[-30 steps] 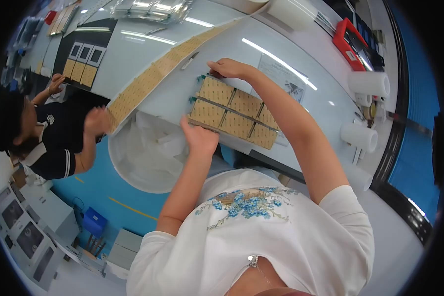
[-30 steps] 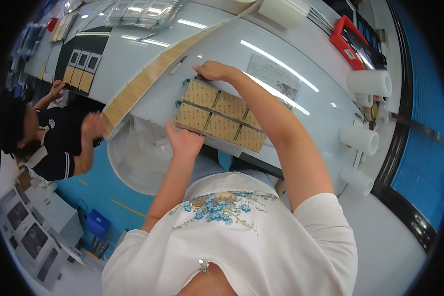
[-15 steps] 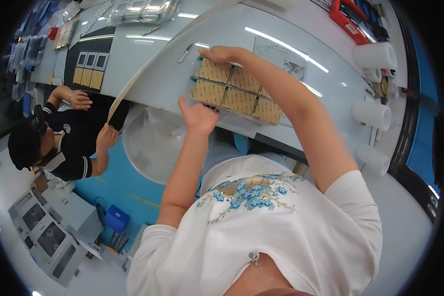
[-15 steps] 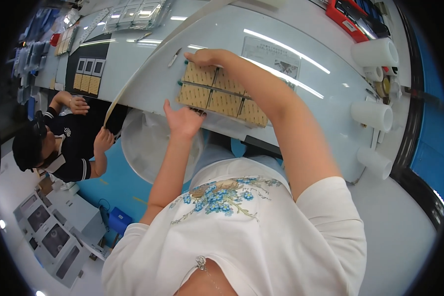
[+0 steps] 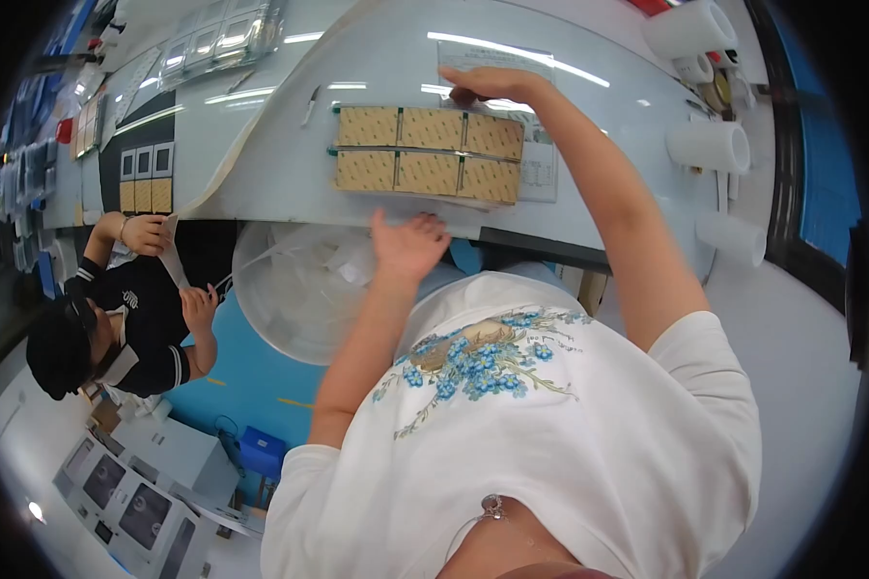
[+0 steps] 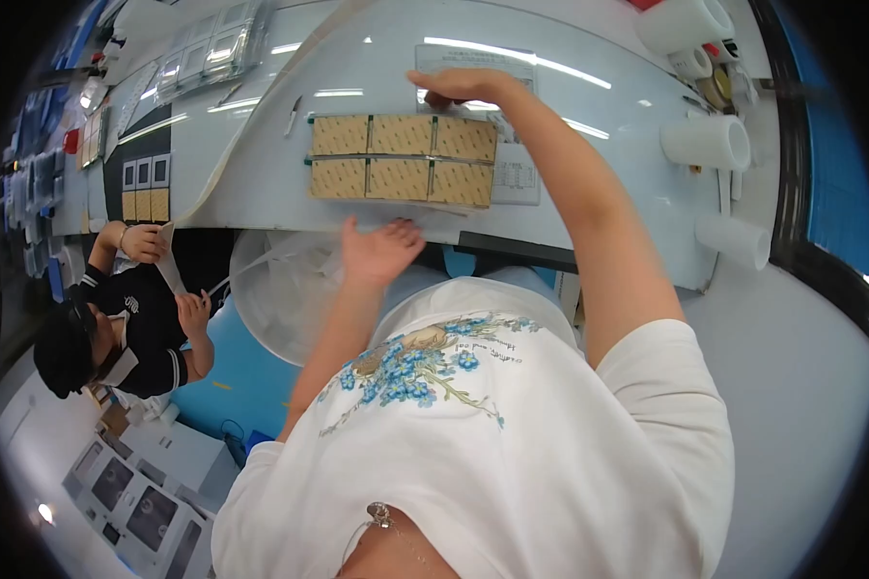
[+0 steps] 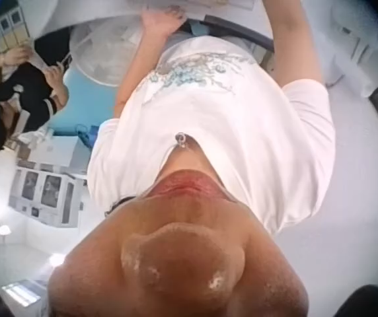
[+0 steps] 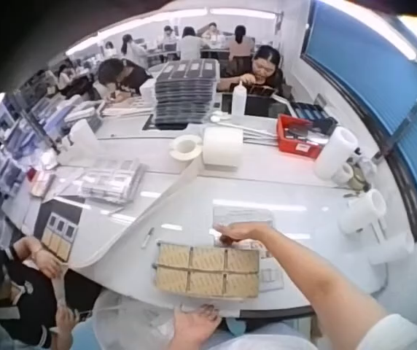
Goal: Applying protective film to component trays and bundling them with plastic straps at a workbench.
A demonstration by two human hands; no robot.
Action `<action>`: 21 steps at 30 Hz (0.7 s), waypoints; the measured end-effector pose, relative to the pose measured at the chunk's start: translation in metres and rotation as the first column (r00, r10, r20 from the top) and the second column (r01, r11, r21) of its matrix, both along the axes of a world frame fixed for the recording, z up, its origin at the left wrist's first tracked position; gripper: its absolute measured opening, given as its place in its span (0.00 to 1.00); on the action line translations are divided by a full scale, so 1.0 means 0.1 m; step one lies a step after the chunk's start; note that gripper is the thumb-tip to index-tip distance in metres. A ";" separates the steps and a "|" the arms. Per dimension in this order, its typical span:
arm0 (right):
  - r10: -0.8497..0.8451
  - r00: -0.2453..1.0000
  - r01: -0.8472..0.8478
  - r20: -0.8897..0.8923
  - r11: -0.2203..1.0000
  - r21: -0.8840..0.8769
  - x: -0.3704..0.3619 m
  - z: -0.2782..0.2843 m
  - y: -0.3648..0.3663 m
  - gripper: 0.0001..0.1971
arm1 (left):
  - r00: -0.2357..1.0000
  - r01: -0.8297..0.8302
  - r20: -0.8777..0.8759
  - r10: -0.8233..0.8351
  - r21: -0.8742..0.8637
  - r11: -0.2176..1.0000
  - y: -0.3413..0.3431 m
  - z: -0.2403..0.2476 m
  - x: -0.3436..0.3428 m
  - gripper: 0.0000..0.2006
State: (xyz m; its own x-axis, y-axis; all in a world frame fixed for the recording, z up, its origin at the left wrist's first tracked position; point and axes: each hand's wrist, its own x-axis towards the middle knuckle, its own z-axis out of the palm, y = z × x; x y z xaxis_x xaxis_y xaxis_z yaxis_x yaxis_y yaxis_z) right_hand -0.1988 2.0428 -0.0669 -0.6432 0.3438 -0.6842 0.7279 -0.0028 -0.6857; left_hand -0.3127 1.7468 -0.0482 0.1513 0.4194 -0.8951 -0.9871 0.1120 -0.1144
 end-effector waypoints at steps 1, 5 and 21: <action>-0.080 0.997 0.076 -0.011 0.980 -0.186 0.19 0.04 -0.04 0.49 | 1.000 0.012 0.003 -0.012 0.001 1.000 -0.01 -0.07 0.14 0.49; -0.218 0.976 0.218 0.025 0.952 -0.214 0.47 0.14 -0.42 0.45 | 0.993 -0.087 0.093 0.070 0.194 0.977 0.17 -0.04 0.36 0.49; -0.936 0.335 0.918 -0.107 0.350 -0.188 1.34 -0.56 -1.36 0.30 | 0.093 -0.073 -0.983 -0.159 -0.166 0.983 0.00 -0.28 -0.66 0.25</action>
State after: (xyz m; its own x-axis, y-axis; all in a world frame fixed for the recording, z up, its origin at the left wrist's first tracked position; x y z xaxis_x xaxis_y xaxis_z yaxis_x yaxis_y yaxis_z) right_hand -0.0648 1.9066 -0.1232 -0.0461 0.7465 -0.6637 0.0947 -0.6582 -0.7469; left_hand -0.3791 1.7467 -0.0760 -0.9053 0.3105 -0.2900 -0.2138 0.2569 0.9425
